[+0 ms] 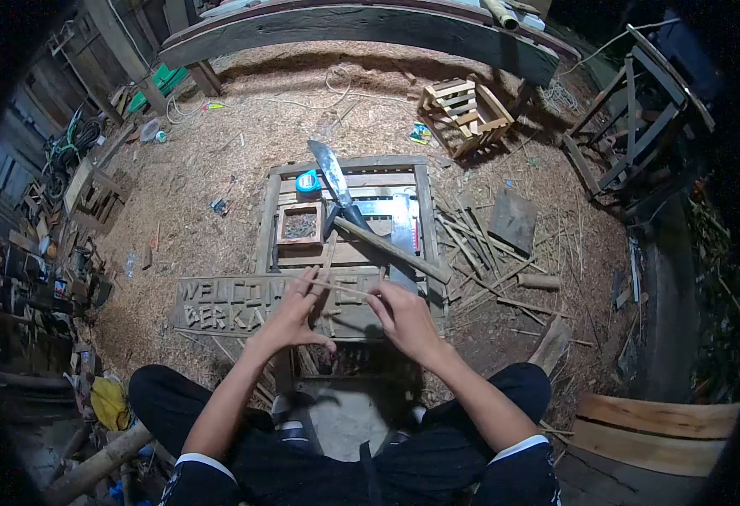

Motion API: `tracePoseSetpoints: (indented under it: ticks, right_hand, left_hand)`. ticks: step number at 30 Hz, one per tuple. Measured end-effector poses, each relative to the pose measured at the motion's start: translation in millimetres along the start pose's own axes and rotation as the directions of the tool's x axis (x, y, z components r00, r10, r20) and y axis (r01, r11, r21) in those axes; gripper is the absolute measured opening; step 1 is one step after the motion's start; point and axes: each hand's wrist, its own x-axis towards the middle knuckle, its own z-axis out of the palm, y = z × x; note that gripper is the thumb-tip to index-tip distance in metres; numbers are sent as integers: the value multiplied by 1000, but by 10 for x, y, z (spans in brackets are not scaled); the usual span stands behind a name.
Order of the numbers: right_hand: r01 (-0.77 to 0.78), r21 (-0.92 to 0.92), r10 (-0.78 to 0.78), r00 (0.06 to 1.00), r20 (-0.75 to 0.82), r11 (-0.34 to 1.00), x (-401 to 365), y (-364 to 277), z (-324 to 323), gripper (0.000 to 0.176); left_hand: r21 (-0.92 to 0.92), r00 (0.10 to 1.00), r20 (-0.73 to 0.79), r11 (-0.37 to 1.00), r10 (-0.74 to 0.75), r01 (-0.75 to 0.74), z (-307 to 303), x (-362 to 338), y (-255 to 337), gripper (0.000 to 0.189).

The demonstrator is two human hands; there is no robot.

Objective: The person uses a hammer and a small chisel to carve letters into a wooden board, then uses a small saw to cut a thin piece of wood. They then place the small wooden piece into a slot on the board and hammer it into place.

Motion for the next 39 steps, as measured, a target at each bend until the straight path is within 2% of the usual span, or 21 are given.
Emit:
tracePoseSetpoints:
  ticks: [2,6,7,8,11,12,14,15,16,18,19,21,23,24,26,27,28,30,32,34,39]
  right_hand:
    - [-13,91,10,999,33,996,-76,22,-9,20]
    - [-11,211,-8,996,90,977,-179,86,11,21]
    - [-42,213,14,991,130,976,-183,83,8,22]
    - [-71,215,34,984,172,974,-185,73,5,23]
    - [-145,251,78,963,258,957,-144,-44,-48,22]
    - [-133,255,67,965,254,958,-118,-58,-50,22]
    - [-8,239,-40,980,196,971,-91,-63,-41,20]
    - [2,236,-49,980,195,972,-75,-96,-55,20]
    - [-23,261,-29,981,194,965,-62,-134,-62,19]
    - [-48,283,-10,980,198,958,-70,-230,-74,18]
    - [-57,287,1,981,192,956,-85,-301,-89,17]
    - [-74,290,19,982,189,954,-140,-340,-13,17]
    - [-190,560,117,980,164,807,-235,-301,152,18]
    - [-193,554,121,979,165,810,-276,-321,205,18]
    - [-111,570,75,993,87,814,-339,-346,277,17]
    - [117,395,-122,992,-15,911,-345,-328,279,15]
    - [117,393,-122,992,-12,912,-373,-326,284,15]
    - [-106,594,145,989,-18,798,-452,-376,282,18]
    - [-30,468,77,994,-83,883,-395,-419,168,16]
    - [282,-21,-282,948,-146,959,-299,-417,93,17]
    - [248,-208,-243,969,51,946,-220,29,429,32]
  left_hand:
    - [-183,996,-81,983,-33,18,-8,14,-16,134]
    - [-181,956,-265,981,-123,76,-101,-35,181,116]
    - [-198,922,-365,979,-127,56,-226,-26,369,85]
    - [-197,922,-366,979,-128,57,-246,-55,379,85]
    - [-494,891,-410,869,-195,-37,-348,-161,497,31]
    - [-484,888,-417,874,-192,-39,-412,-209,558,31]
    - [-686,879,-164,692,-447,224,-522,-306,674,32]
    - [-450,922,-256,880,-290,152,-595,-319,706,31]
    - [-448,919,-266,881,-291,150,-563,-333,681,31]
    - [-266,952,-304,963,-40,-44,-445,-358,652,33]
    - [-290,985,-138,955,-104,60,-410,-380,674,32]
    - [-325,984,-160,945,-80,24,-274,-347,803,30]
    - [-399,970,-228,917,-87,-12,-156,-325,975,26]
    - [-405,969,-230,914,-86,-15,-109,-349,974,26]
    - [-549,984,-111,834,-142,58,51,-385,896,28]
    - [-575,993,-89,818,-82,15,61,-361,866,28]
    - [-577,992,-92,817,-82,14,76,-379,864,28]
    - [-339,995,-98,941,-21,-14,28,-436,924,32]
    - [-346,994,-99,938,-47,9,-36,-413,923,32]
    - [-256,980,-134,960,-147,109,-40,-431,865,32]
    - [-159,927,-306,972,-217,175,17,-415,606,29]
